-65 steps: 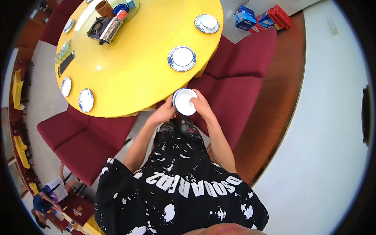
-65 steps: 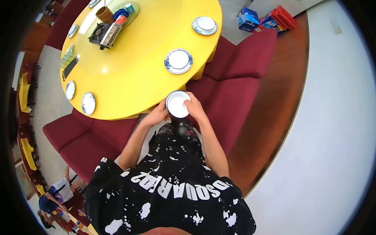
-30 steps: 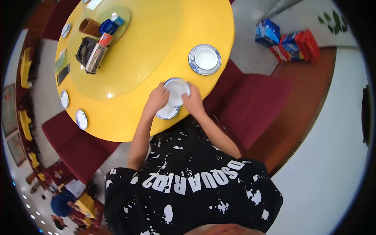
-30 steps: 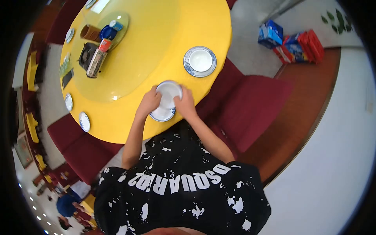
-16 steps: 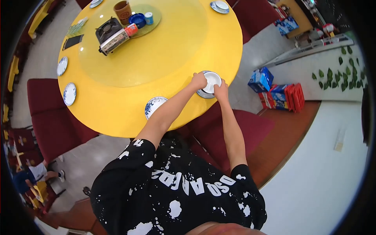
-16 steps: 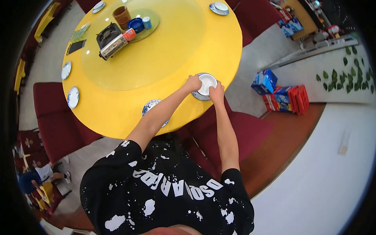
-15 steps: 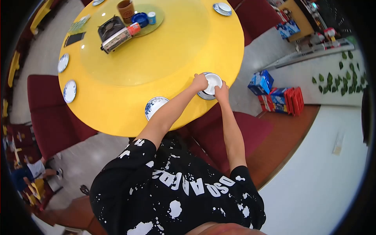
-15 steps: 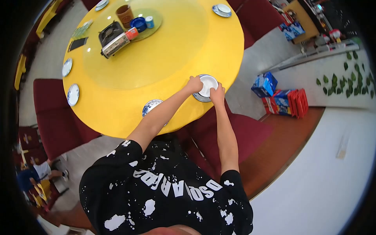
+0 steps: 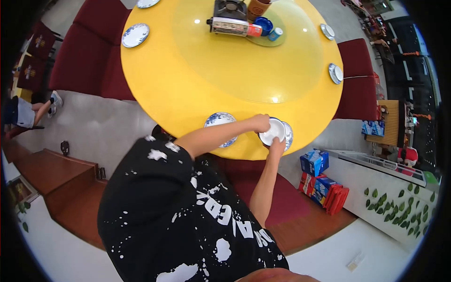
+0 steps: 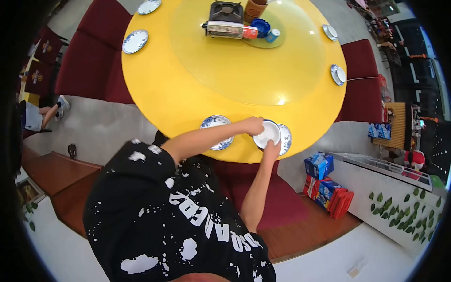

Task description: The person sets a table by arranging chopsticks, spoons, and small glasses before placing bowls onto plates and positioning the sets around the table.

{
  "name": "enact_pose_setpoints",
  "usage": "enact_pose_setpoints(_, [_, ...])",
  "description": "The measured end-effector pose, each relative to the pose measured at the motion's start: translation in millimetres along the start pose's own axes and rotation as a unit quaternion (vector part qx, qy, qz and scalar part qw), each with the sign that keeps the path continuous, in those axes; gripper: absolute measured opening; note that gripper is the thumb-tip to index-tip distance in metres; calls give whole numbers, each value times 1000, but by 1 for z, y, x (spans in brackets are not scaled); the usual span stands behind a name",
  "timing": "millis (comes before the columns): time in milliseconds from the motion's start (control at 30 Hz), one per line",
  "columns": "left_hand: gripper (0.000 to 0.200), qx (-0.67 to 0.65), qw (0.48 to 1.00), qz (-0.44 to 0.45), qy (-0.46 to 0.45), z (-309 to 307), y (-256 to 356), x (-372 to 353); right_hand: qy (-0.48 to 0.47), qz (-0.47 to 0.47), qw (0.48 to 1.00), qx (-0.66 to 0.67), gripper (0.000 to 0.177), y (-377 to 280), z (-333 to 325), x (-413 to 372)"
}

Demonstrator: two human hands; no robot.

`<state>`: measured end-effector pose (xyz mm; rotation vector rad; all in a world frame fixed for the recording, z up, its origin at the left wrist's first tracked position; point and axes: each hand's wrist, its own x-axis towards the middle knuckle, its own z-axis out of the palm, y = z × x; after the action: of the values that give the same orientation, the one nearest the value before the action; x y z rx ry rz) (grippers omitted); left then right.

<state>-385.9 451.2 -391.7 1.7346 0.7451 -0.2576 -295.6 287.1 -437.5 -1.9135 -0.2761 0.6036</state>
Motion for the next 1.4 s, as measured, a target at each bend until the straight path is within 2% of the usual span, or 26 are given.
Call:
enact_pose_setpoints(67, [38, 118, 975, 131, 138, -29, -62, -29, -31, -35, 997, -67, 50, -1, 50, -24])
enact_pose_setpoints(100, [50, -1, 998, -15, 62, -68, -62, -69, -79, -17, 996, -31, 52, -21, 82, -47])
enact_pose_setpoints(133, [49, 8, 994, -32, 106, -88, -88, -90, -124, 2, 992, 7, 55, -39, 116, -69])
enact_pose_setpoints(200, [45, -59, 982, -65, 167, -125, -144, -128, -180, -48, 982, -20, 55, -36, 185, -94])
enact_pose_setpoints(267, [42, -199, 958, -112, 172, -157, -208, -150, -230, -21, 973, -25, 55, -57, 244, -124])
enact_pose_setpoints(333, [44, -227, 957, -94, 156, -189, -213, -195, -282, -16, 957, -60, 57, -61, 288, -138])
enact_pose_setpoints(400, [45, -227, 954, -99, 171, -200, -247, -202, -260, -101, 950, -140, 57, -37, 328, -143])
enact_pose_setpoints(467, [48, -214, 955, -115, 170, -202, -252, -212, -279, -101, 944, -143, 58, -32, 343, -147])
enact_pose_setpoints(500, [50, -232, 952, -127, 152, -203, -262, -214, -296, -104, 938, -149, 59, -30, 342, -149])
enact_pose_setpoints(600, [48, -250, 948, -161, 109, -213, -274, -214, -189, -91, 968, -135, 59, -38, 313, -169])
enact_pose_setpoints(633, [46, -251, 947, -174, 98, -214, -274, -216, -142, -51, 978, -144, 57, -41, 288, -174])
enact_pose_setpoints(700, [48, -343, 910, -189, 134, -211, -270, -223, -5, -80, 979, -190, 56, -22, 234, -176])
enact_pose_setpoints(733, [49, -389, 888, -191, 155, -209, -267, -224, 81, -134, 957, -246, 58, -2, 208, -171])
enact_pose_setpoints(767, [50, -389, 873, -212, 202, -205, -267, -225, 121, -100, 926, -345, 62, 5, 183, -164])
enact_pose_setpoints(800, [51, -387, 858, -232, 246, -200, -272, -223, 114, -13, 930, -350, 59, 16, 169, -158])
enact_pose_setpoints(867, [40, -382, 834, -180, 356, -185, -303, -208, 88, -35, 919, -382, 59, 39, 166, -139])
enact_pose_setpoints(933, [32, -415, 810, -179, 374, -179, -367, -196, 112, 8, 933, -343, 56, 32, 150, -130])
enact_pose_setpoints(967, [30, -357, 841, -150, 378, -171, -359, -198, 121, 29, 938, -322, 55, 26, 142, -128])
enact_pose_setpoints(1067, [33, -411, 807, -153, 396, -163, -345, -193, -27, 76, 942, -326, 41, 26, 98, -108])
enact_pose_setpoints(1100, [34, -421, 807, -132, 392, -158, -341, -187, -83, 5, 949, -304, 32, 43, 97, -95])
enact_pose_setpoints(1133, [36, -432, 805, -113, 390, -153, -339, -183, -86, -13, 964, -250, 30, 61, 91, -82])
enact_pose_setpoints(1200, [40, -452, 798, -78, 391, -153, -344, -186, -98, -46, 985, -136, 26, 57, 79, -71])
enact_pose_setpoints(1233, [42, -442, 812, -70, 375, -155, -349, -184, -36, -77, 989, -124, 23, 60, 74, -61])
enact_pose_setpoints(1267, [43, -438, 810, -62, 385, -148, -322, -186, -6, -77, 984, -163, 23, 59, 65, -49])
enact_pose_setpoints(1333, [43, -443, 797, -55, 406, -144, -321, -182, 57, -73, 968, -234, 23, 52, 49, -33])
enact_pose_setpoints(1400, [43, -422, 808, -59, 406, -144, -319, -183, 45, -81, 972, -217, 22, 53, 41, -19])
